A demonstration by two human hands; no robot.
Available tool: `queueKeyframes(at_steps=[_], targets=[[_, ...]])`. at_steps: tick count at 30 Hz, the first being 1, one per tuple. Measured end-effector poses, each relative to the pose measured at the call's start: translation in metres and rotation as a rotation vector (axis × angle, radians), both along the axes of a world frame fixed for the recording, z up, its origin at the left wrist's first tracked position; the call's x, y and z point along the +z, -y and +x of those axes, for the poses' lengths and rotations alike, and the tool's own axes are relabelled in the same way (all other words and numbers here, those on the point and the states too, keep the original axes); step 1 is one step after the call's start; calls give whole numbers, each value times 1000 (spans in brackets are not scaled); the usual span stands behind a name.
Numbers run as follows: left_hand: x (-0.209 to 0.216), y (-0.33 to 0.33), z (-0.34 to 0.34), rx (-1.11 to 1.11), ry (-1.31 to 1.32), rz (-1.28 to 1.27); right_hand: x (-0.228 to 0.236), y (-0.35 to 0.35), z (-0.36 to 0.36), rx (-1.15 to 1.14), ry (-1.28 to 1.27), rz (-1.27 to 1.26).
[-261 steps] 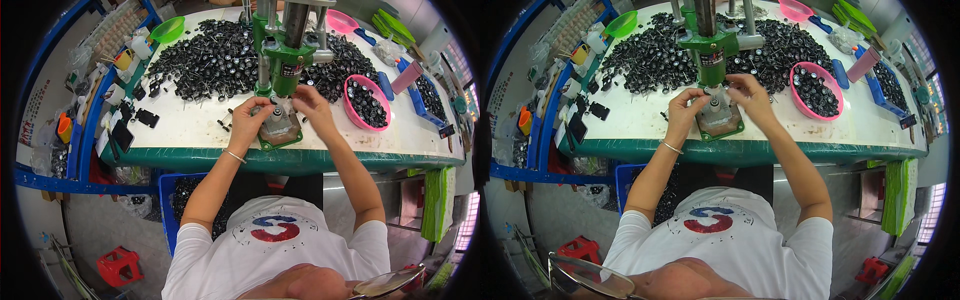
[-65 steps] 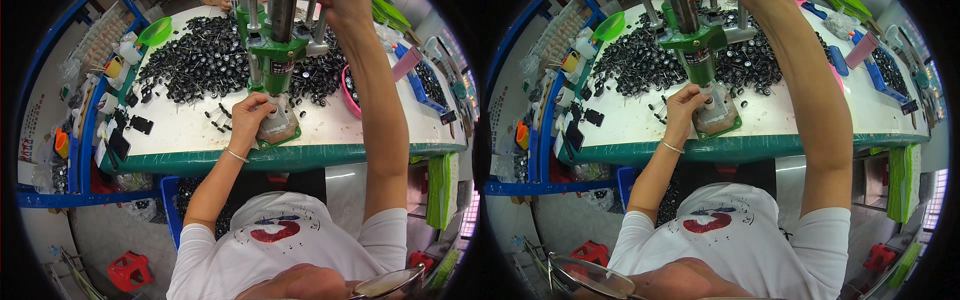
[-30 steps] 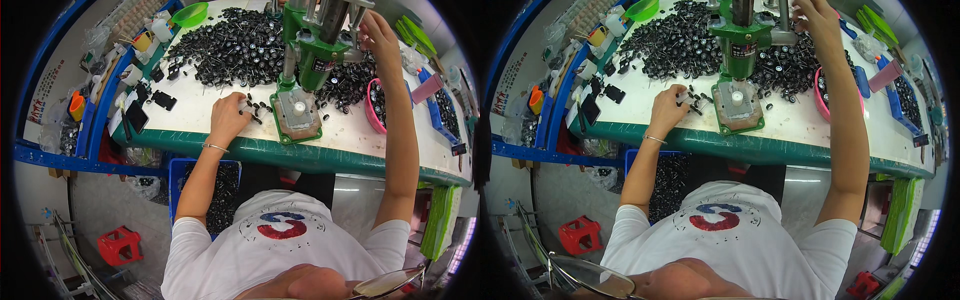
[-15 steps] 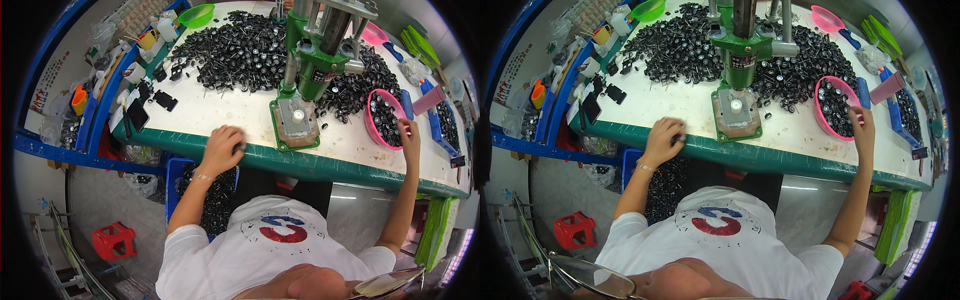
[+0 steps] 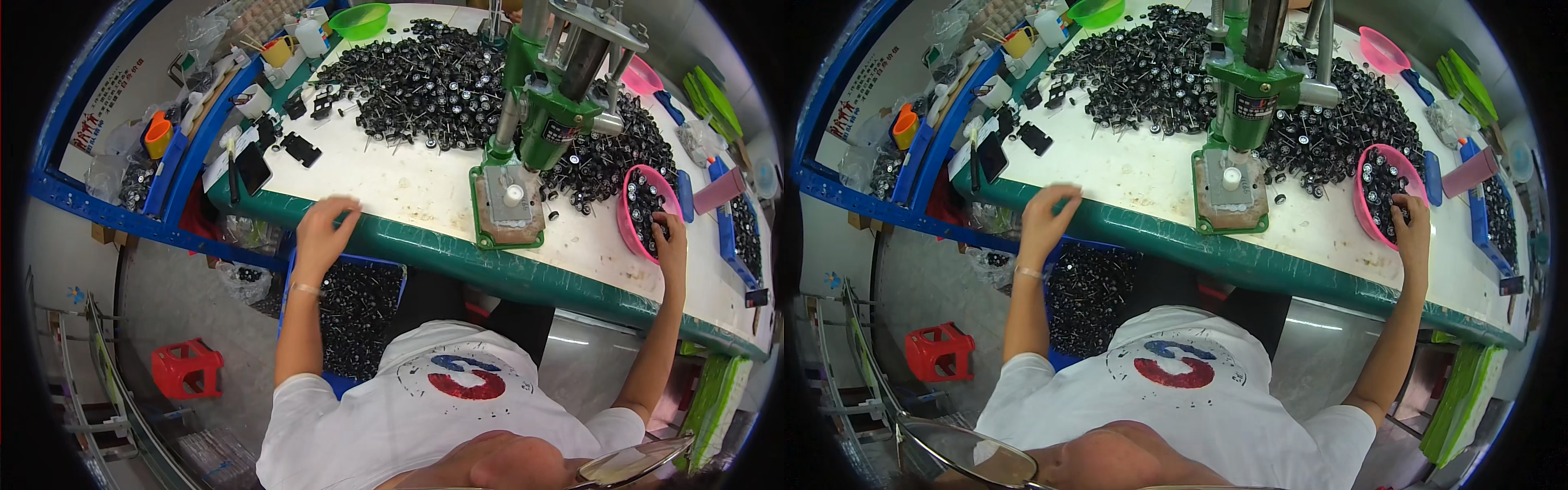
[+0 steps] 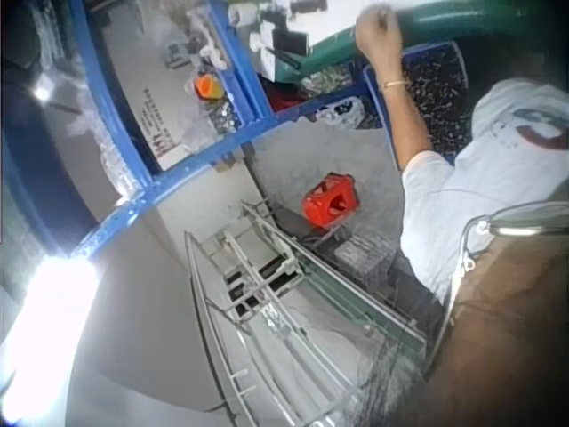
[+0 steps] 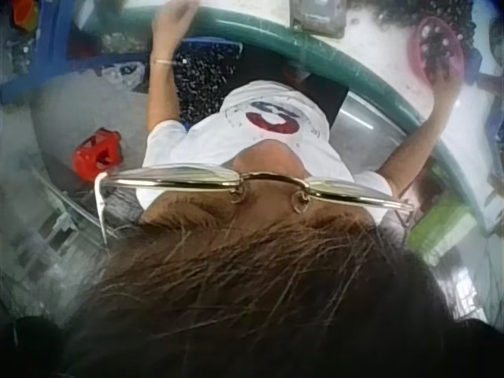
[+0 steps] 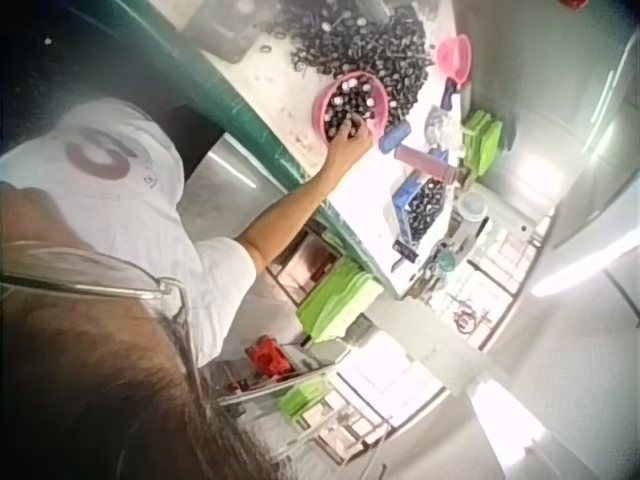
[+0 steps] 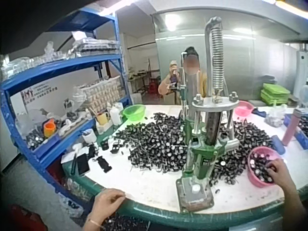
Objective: The person assembles small plastic components by hand, using a hand-operated press at a workbench.
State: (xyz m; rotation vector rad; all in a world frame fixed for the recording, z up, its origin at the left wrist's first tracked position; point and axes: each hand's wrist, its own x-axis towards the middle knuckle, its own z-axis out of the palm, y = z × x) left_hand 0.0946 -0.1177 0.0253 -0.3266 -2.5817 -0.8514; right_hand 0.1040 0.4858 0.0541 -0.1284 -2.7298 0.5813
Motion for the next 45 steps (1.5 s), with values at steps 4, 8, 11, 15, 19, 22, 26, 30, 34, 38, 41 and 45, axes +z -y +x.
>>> queueKeyframes(at_steps=[4,8,11,15,19,22,26,30,34,38,41,45], targets=[[-23,-34,-81,70,75,197,3,-4,0,3,71,-55],[-43,-62,-138,137,56,55,-2,-6,-3,-10,27,-6],[-55,-75,-158,207,-13,-51,-3,-4,-9,-34,33,-48],[-53,-105,-148,115,46,19,5,3,-8,-21,50,-82],[-49,-111,-134,-40,223,156,12,7,-10,40,-53,-19],[-46,-108,-129,-55,302,348,20,5,-10,25,-46,119],[-40,-99,-124,-62,163,559,27,19,-11,10,-83,167],[-28,-110,-101,-87,265,748,29,75,-20,236,-95,-400],[-27,-132,-81,-193,383,853,19,161,-35,427,62,-617],[-32,-146,-71,-281,430,892,1,219,-40,591,-123,-435],[-26,-149,-64,-296,448,919,-15,231,-31,608,-203,-285],[-17,-151,-58,-374,439,947,-13,234,-29,544,-375,7]])
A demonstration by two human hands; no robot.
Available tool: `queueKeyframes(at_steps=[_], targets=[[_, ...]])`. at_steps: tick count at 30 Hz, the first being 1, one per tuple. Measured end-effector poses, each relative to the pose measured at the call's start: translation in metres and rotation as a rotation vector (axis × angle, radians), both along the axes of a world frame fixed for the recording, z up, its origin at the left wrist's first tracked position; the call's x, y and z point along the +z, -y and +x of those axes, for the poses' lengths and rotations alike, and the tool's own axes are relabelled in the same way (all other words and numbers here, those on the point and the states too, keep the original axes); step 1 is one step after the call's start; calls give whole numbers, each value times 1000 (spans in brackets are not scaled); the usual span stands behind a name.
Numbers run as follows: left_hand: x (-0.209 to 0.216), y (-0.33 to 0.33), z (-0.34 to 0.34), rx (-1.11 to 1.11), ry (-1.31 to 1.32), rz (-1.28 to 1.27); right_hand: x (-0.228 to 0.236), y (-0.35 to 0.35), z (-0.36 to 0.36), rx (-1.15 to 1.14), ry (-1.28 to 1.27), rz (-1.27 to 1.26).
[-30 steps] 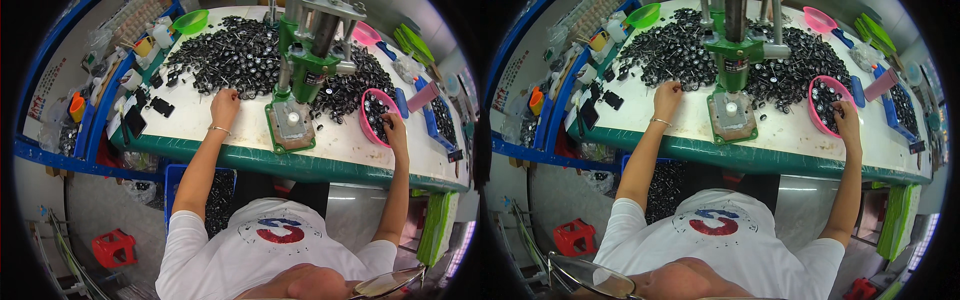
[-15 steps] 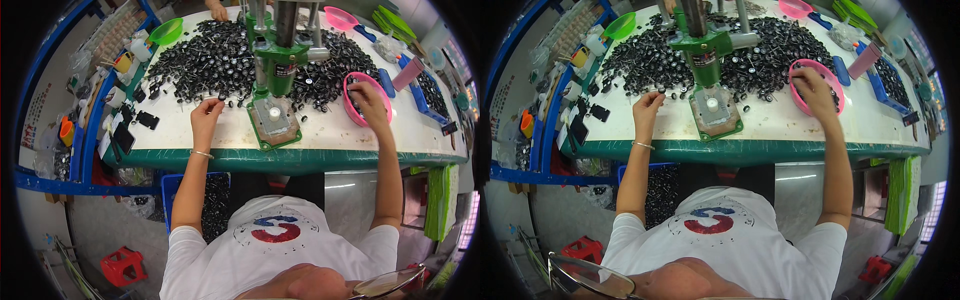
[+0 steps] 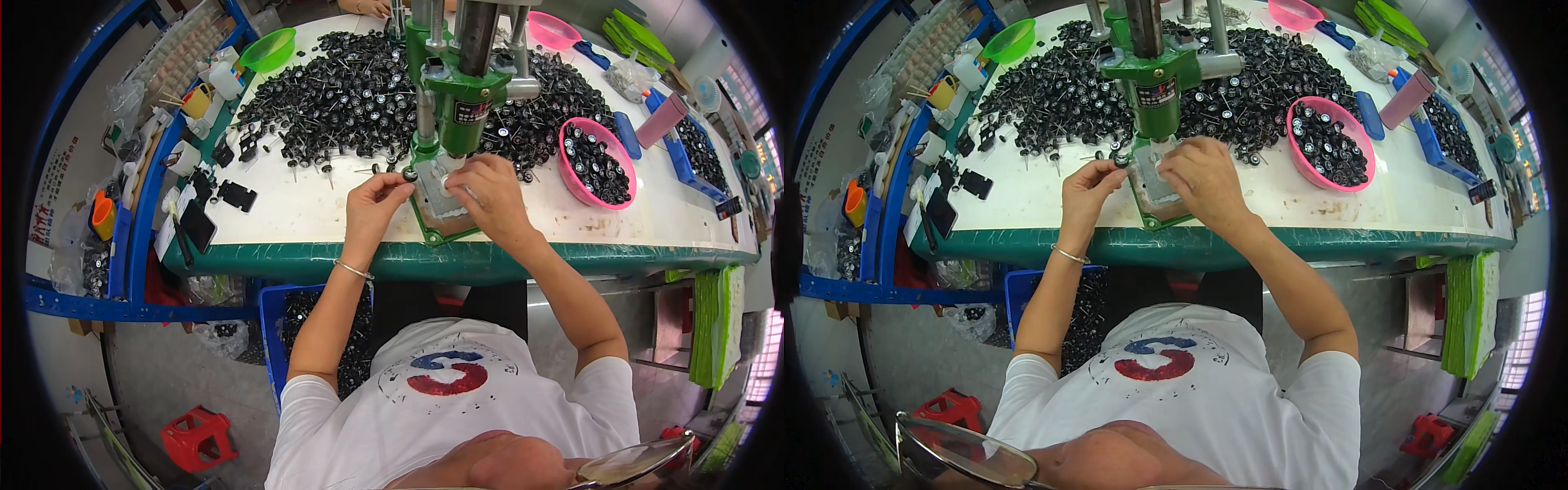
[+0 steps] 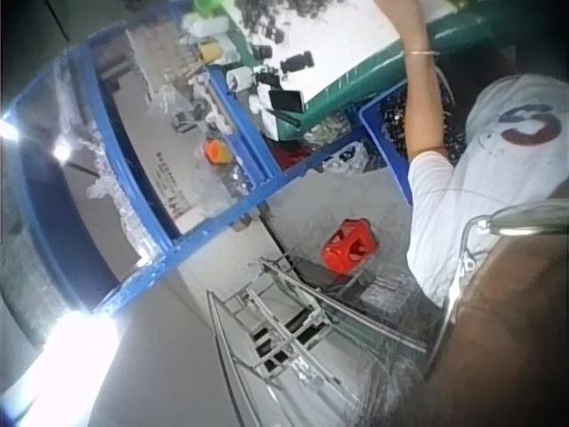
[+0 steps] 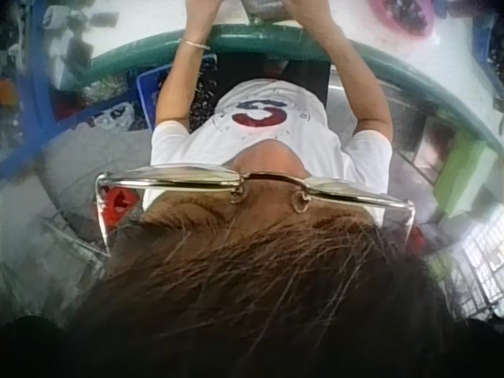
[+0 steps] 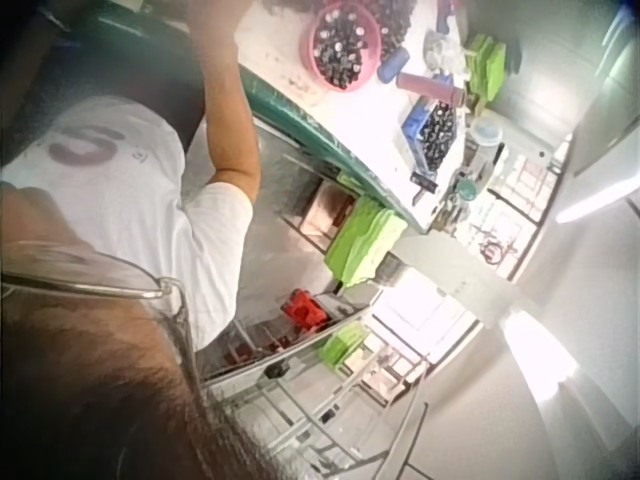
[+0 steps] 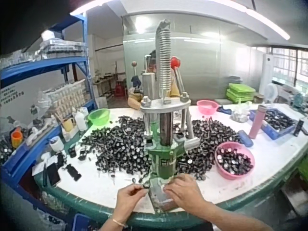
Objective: The person assembles small plastic components by hand, using a hand-operated press at a workbench.
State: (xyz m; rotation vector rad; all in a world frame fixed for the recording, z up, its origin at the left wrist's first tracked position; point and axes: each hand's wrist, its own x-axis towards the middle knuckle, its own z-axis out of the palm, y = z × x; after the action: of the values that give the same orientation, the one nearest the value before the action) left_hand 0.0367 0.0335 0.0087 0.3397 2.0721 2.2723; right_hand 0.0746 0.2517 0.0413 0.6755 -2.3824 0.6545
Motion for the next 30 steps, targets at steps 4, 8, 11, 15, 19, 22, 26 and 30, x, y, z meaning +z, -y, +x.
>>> queueKeyframes(at_steps=[4,8,11,15,19,22,26,30], targets=[[4,-11,1,-82,-41,38,1,2,-5,-118,148,-172],[8,-24,-1,-115,-40,104,-11,-3,-14,13,290,-338],[13,-34,0,-119,-19,104,-6,-1,-11,51,468,-529],[16,-49,0,-147,-4,172,-4,-20,-22,91,587,-846],[11,-59,-4,-121,-11,213,38,-54,-40,-18,556,-979],[11,-58,-5,-96,2,228,92,-57,-53,-20,462,-1056],[13,-61,-7,-116,11,228,156,-58,-100,347,366,-1119],[18,-62,-6,-147,18,193,212,-46,-149,652,788,-1417]])
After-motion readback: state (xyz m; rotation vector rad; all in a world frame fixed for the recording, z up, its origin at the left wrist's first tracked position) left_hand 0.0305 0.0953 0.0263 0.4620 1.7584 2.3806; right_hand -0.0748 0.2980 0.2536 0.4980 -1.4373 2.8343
